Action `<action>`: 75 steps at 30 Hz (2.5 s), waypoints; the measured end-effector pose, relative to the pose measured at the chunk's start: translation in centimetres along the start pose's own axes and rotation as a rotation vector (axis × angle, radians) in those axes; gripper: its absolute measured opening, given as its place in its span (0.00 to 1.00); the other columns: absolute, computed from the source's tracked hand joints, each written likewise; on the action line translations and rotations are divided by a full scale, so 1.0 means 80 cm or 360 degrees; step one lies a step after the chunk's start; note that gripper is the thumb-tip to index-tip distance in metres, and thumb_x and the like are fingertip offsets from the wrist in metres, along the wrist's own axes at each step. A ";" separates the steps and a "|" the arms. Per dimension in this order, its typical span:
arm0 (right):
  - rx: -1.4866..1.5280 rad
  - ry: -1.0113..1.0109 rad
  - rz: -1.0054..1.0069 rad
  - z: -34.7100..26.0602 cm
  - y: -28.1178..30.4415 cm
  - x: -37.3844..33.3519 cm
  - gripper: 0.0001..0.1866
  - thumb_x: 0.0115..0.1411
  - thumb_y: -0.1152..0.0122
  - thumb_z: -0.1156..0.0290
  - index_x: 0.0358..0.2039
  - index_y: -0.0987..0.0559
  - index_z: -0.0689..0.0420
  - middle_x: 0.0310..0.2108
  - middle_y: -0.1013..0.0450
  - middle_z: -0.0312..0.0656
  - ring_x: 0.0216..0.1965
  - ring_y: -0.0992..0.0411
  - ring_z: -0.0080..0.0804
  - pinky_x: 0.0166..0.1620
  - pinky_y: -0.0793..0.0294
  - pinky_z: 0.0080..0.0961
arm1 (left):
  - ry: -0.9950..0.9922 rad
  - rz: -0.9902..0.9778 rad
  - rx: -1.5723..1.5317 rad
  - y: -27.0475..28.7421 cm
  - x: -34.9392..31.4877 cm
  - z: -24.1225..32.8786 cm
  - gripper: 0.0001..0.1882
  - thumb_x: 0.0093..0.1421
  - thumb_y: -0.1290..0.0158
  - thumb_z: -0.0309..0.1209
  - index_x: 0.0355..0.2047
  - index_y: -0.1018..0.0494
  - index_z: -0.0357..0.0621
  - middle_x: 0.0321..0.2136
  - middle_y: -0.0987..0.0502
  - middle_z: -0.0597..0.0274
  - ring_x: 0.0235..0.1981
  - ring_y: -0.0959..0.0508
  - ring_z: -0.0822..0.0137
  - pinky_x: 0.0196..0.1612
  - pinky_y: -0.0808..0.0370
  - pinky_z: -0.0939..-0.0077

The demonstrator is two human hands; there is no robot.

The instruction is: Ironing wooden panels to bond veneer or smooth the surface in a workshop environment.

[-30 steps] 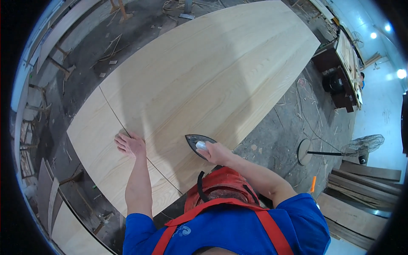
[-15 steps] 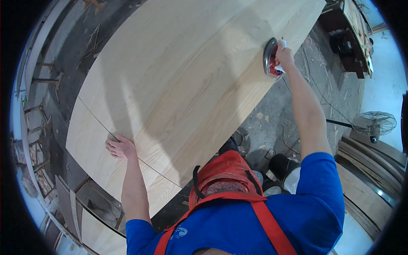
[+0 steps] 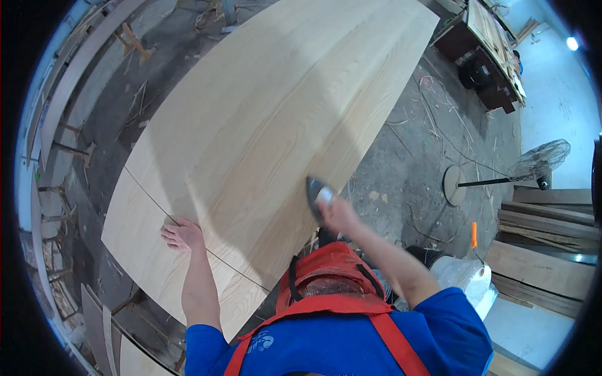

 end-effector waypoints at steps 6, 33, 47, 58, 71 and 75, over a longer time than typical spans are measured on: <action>-0.0091 0.0077 -0.0570 -0.034 -0.016 -0.063 0.30 0.72 0.45 0.43 0.42 0.23 0.63 0.36 0.21 0.66 0.42 0.21 0.69 0.44 0.22 0.57 | -0.0027 -0.0006 0.0044 -0.002 -0.004 0.003 0.36 0.75 0.60 0.52 0.73 0.41 0.41 0.74 0.42 0.46 0.76 0.45 0.48 0.74 0.47 0.47; 0.0314 0.0001 0.0237 0.010 -0.026 -0.060 0.21 0.72 0.41 0.55 0.41 0.22 0.65 0.32 0.23 0.68 0.39 0.23 0.71 0.37 0.23 0.56 | -0.0051 0.0085 -0.0045 -0.013 0.006 0.003 0.37 0.73 0.58 0.55 0.72 0.40 0.42 0.74 0.40 0.45 0.76 0.44 0.48 0.73 0.46 0.42; -0.0281 -0.0174 0.0688 0.186 0.227 0.243 0.35 0.73 0.45 0.43 0.23 0.20 0.65 0.21 0.23 0.57 0.25 0.19 0.51 0.30 0.23 0.48 | -0.0493 0.0006 -0.0197 -0.016 -0.056 -0.010 0.38 0.72 0.53 0.53 0.72 0.39 0.38 0.73 0.40 0.41 0.76 0.44 0.47 0.76 0.50 0.47; -0.0138 -0.0251 -0.0114 -0.017 0.022 0.097 0.32 0.74 0.47 0.48 0.31 0.18 0.69 0.28 0.21 0.67 0.39 0.18 0.63 0.35 0.23 0.53 | -0.0349 0.0085 -0.0150 0.001 -0.045 -0.061 0.40 0.70 0.52 0.54 0.74 0.43 0.42 0.75 0.45 0.43 0.77 0.48 0.47 0.77 0.54 0.46; -0.0163 0.0479 0.0122 -0.049 -0.041 0.161 0.26 0.76 0.50 0.51 0.32 0.18 0.61 0.24 0.23 0.57 0.30 0.19 0.50 0.32 0.26 0.50 | -0.0338 -0.0258 -0.0348 0.020 -0.045 -0.013 0.41 0.71 0.57 0.52 0.76 0.46 0.38 0.78 0.52 0.43 0.80 0.61 0.47 0.79 0.66 0.46; 0.0257 -0.0247 -0.0044 -0.079 -0.008 0.281 0.39 0.76 0.54 0.39 0.20 0.25 0.62 0.14 0.30 0.43 0.14 0.27 0.34 0.19 0.30 0.37 | -0.0266 -0.0281 -0.0234 0.008 -0.037 -0.046 0.43 0.70 0.56 0.54 0.77 0.49 0.40 0.79 0.55 0.45 0.81 0.62 0.48 0.79 0.66 0.47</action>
Point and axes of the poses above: each hand's wrist, its own x-axis towards the middle knuckle, its own y-axis out of the back of the hand, z = x × y, the point moved 2 cm from there along x, towards the middle knuckle
